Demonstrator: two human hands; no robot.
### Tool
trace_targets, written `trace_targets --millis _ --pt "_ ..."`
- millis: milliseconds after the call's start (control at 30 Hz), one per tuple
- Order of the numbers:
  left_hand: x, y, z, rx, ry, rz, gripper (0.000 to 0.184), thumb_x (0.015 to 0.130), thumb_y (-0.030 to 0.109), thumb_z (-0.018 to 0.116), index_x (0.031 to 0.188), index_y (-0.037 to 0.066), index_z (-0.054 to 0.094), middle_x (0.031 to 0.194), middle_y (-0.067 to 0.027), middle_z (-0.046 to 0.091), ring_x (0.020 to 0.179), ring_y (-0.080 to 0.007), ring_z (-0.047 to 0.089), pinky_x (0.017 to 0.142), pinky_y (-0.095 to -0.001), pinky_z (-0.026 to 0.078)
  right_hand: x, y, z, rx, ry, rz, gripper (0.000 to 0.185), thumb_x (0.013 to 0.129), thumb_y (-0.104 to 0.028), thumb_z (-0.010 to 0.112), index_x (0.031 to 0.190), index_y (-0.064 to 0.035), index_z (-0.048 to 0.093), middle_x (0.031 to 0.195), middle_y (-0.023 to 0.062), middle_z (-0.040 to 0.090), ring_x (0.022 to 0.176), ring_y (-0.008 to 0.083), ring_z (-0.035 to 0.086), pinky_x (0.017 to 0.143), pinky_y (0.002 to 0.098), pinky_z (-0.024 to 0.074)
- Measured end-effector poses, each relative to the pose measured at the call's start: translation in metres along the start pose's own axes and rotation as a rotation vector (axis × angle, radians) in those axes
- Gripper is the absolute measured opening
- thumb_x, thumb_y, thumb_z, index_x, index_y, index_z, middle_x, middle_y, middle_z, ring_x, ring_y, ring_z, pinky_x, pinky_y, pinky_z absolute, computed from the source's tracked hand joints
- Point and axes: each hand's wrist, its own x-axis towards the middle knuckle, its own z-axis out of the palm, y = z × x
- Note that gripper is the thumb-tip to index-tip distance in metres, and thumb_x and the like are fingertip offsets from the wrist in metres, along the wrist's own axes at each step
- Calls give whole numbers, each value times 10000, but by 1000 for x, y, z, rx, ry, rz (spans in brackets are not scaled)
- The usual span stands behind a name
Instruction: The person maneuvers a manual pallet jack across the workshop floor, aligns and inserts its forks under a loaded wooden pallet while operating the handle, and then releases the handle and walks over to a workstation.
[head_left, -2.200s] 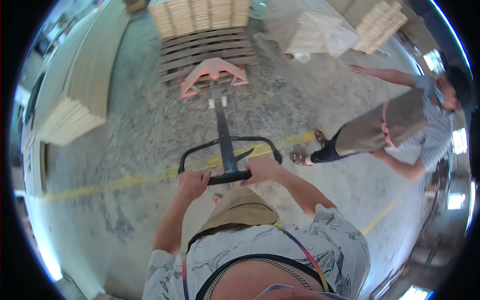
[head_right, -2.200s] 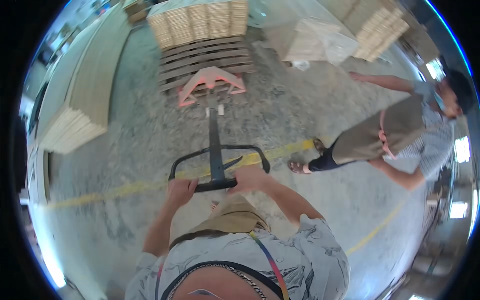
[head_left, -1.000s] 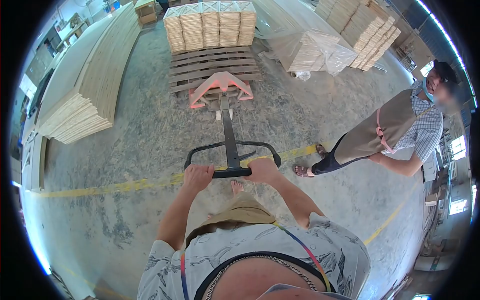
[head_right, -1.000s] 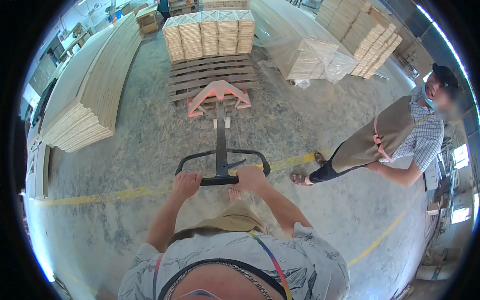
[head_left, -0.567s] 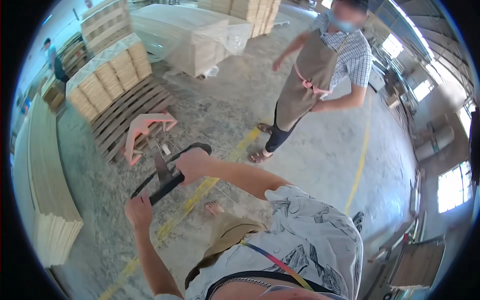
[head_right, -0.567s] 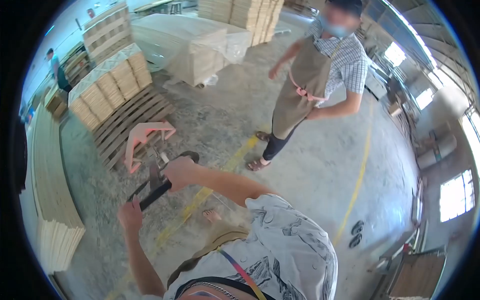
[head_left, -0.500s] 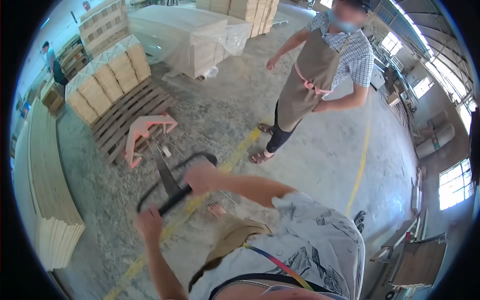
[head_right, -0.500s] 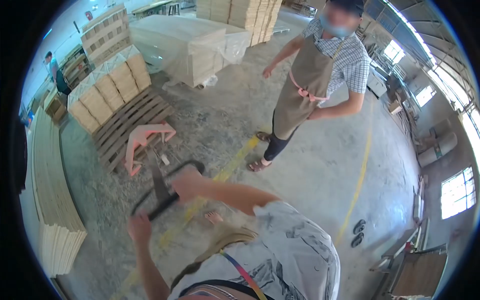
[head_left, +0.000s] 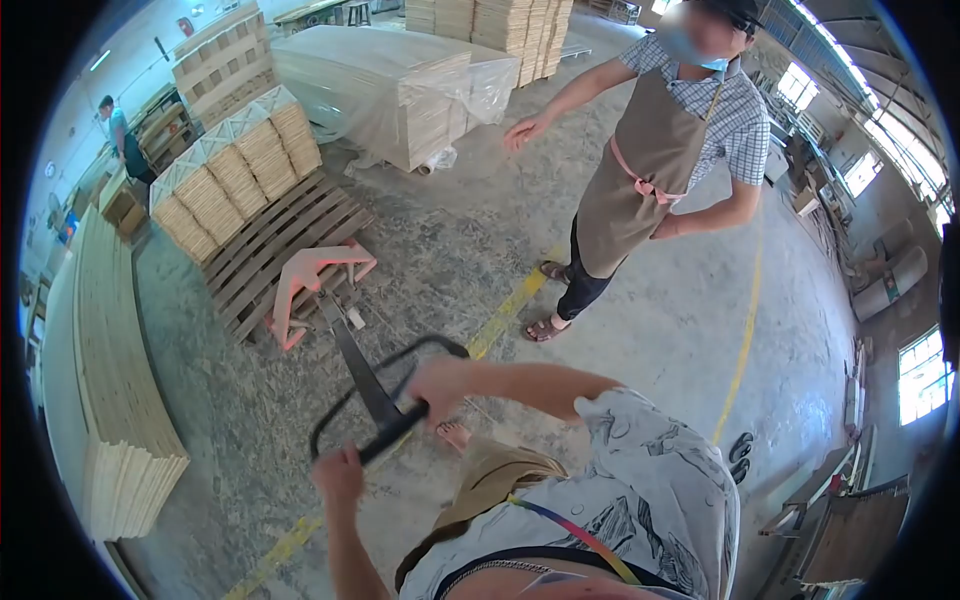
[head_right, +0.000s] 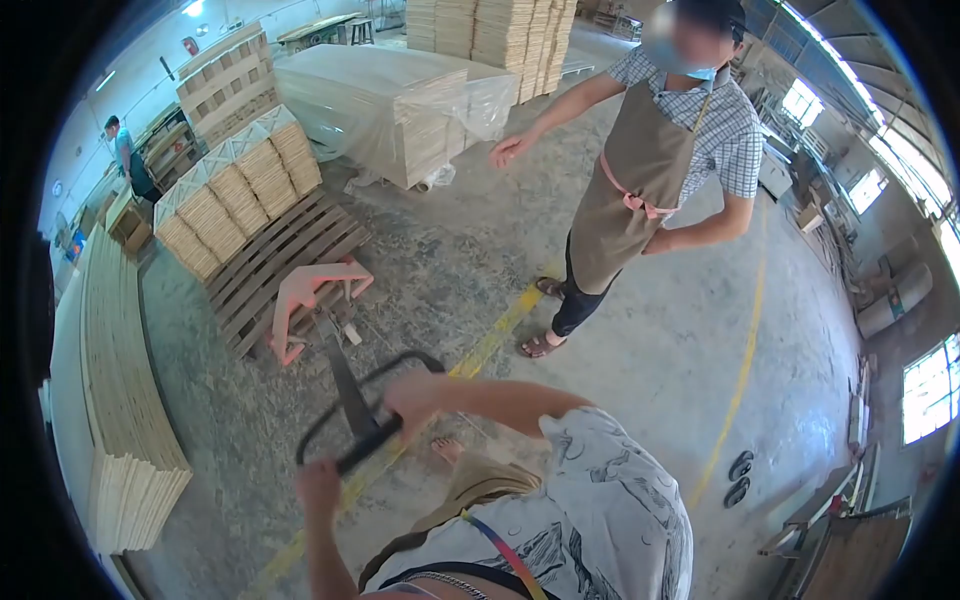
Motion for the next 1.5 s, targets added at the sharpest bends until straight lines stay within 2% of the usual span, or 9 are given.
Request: trace_targets --millis 267,567,600,667,733,800,933,1233,1500 --pt "41 23 -68 51 206 -15 519 1002 400 493 721 25 717 739 -233 674 718 -455 658 691 -563 510 6 -9 -58 -44 282 10 382 630 -476 800 767 -123 751 764 126 712 776 338 710 657 485 550" --pt "-68 11 87 27 -216 67 502 1024 418 413 940 57 751 966 -209 726 937 -410 691 842 -553 519 -11 35 158 78 52 11 361 741 -395 746 1037 -190 725 885 128 711 919 357 699 753 524 537" --pt "-59 11 76 38 -202 46 528 1031 448 381 1044 62 742 1080 -196 717 1007 -402 680 870 -547 520 -5 43 148 51 3 -30 418 750 -418 767 1115 -224 704 887 143 711 925 340 699 749 513 532" --pt "-34 5 52 -8 -285 -32 613 1022 493 368 901 43 766 924 -207 730 857 -410 707 785 -543 545 -9 13 64 143 -122 31 462 601 -479 821 868 -105 767 835 144 735 821 330 722 697 481 546" --pt "-7 25 -27 -85 -116 -8 562 1005 465 437 786 49 745 807 -204 705 761 -429 684 710 -537 542 0 -1 3 78 -101 133 437 648 -499 815 844 -112 760 822 136 725 811 329 712 703 472 552" --pt "16 30 -53 -49 103 2 551 1000 443 468 722 46 730 759 -212 692 732 -434 674 707 -539 539 4 9 -24 -95 198 -41 426 698 -510 800 861 -122 741 819 134 710 843 342 704 725 487 539" --pt "34 33 -82 -44 208 14 564 1000 449 473 709 36 722 756 -232 684 745 -439 675 705 -541 531 0 -17 -72 -39 289 67 390 692 -468 810 856 -123 732 828 139 708 852 356 694 753 489 543" --pt "-77 28 72 -78 -42 13 499 978 393 458 701 77 728 762 -201 698 742 -405 686 718 -508 543 -25 9 130 -138 7 215 361 753 -470 739 876 -131 745 864 146 720 888 364 696 797 483 557" --pt "-19 28 -13 -124 20 8 563 994 436 418 719 48 720 777 -213 696 777 -425 682 728 -518 545 -9 10 22 -53 50 -35 384 741 -477 775 900 -128 755 869 143 723 867 374 700 756 489 555"
